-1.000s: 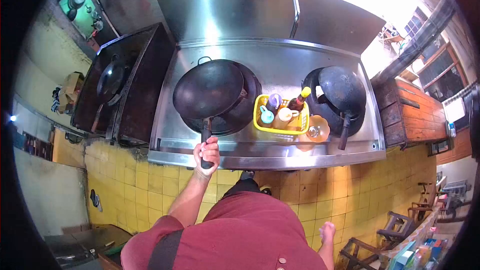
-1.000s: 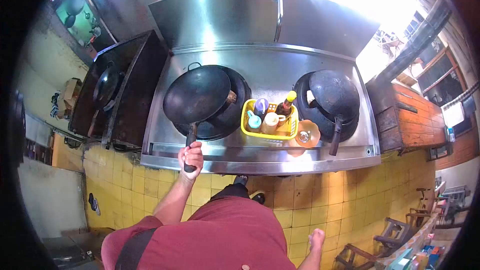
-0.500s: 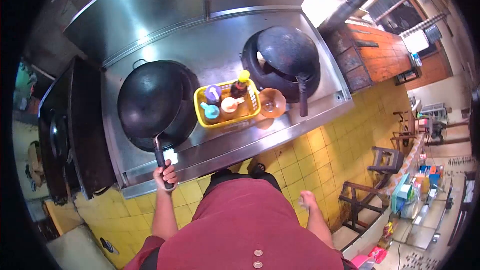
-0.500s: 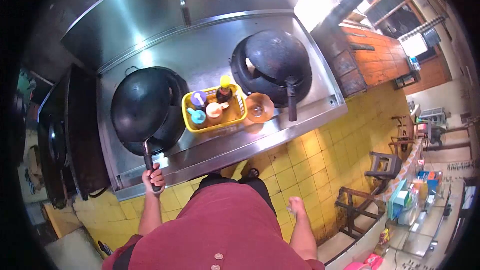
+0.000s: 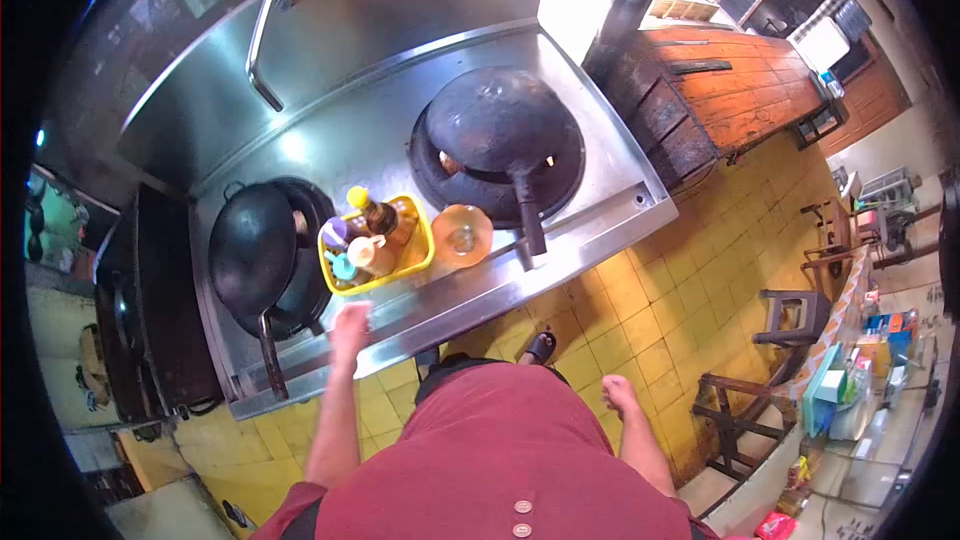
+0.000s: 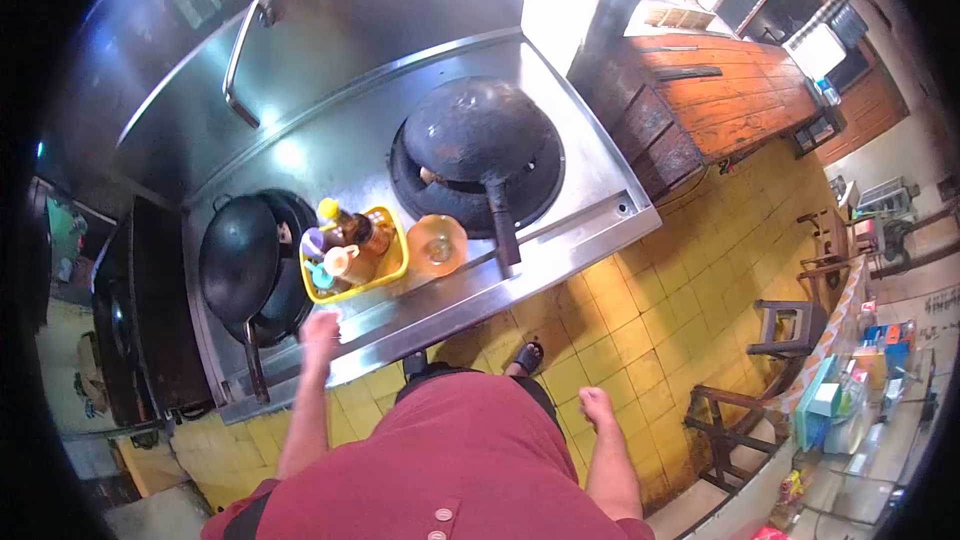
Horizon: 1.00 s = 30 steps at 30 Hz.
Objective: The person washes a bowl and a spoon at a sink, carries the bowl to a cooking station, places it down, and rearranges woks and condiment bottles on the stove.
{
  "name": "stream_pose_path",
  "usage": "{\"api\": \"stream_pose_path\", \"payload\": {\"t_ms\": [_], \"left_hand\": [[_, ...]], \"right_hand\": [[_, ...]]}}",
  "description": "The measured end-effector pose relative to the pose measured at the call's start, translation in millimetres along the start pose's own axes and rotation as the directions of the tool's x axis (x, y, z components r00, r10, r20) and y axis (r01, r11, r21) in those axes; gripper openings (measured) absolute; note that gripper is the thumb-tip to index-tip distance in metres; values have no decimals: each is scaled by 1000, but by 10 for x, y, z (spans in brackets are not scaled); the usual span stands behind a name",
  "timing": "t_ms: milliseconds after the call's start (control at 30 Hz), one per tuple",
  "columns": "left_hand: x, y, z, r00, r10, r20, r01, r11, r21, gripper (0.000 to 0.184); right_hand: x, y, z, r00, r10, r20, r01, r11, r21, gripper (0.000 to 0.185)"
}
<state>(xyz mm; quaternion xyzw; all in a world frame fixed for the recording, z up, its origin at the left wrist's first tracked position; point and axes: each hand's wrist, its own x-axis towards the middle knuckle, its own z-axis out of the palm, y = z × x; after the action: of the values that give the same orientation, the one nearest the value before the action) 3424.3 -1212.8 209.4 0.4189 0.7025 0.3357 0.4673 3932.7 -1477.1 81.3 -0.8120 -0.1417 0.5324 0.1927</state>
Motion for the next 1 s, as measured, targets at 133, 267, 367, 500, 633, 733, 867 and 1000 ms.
{"api": "stream_pose_path", "payload": {"t_ms": [133, 267, 367, 500, 633, 733, 867, 1000], "left_hand": [[87, 152, 2041, 940, 123, 319, -112, 992, -52, 43], [503, 135, 3319, 984, 63, 168, -100, 970, 222, 71], [836, 185, 3795, 992, 16, 125, -42, 978, 205, 65], [766, 562, 4003, 973, -216, -82, 228, 953, 197, 52], [678, 534, 4065, 965, -75, -250, 120, 978, 169, 39], [853, 289, 3928, 989, -104, -104, 117, 984, 132, 33], [681, 1137, 3409, 1000, 2, 29, 0, 997, -74, 20], [566, 2055, 2935, 972, -12, 236, 121, 884, -451, 19]], "right_hand": [[216, 720, -731, 992, 121, -47, -111, 980, 165, 13], [-145, 1026, -1376, 953, 273, -134, -237, 943, 235, 21], [-113, 1229, -1649, 942, 284, -178, -235, 938, 253, 25], [8, 1460, -1558, 922, 340, -184, -251, 889, 384, 28], [34, 1253, -1316, 995, 78, -61, -52, 933, 357, 17], [149, 1132, -1298, 998, 64, 6, -63, 956, 286, 16], [493, 818, -1423, 997, 48, 54, -61, 963, 264, 14], [1000, 422, -1674, 992, 0, 129, -42, 945, 324, 13]]}}
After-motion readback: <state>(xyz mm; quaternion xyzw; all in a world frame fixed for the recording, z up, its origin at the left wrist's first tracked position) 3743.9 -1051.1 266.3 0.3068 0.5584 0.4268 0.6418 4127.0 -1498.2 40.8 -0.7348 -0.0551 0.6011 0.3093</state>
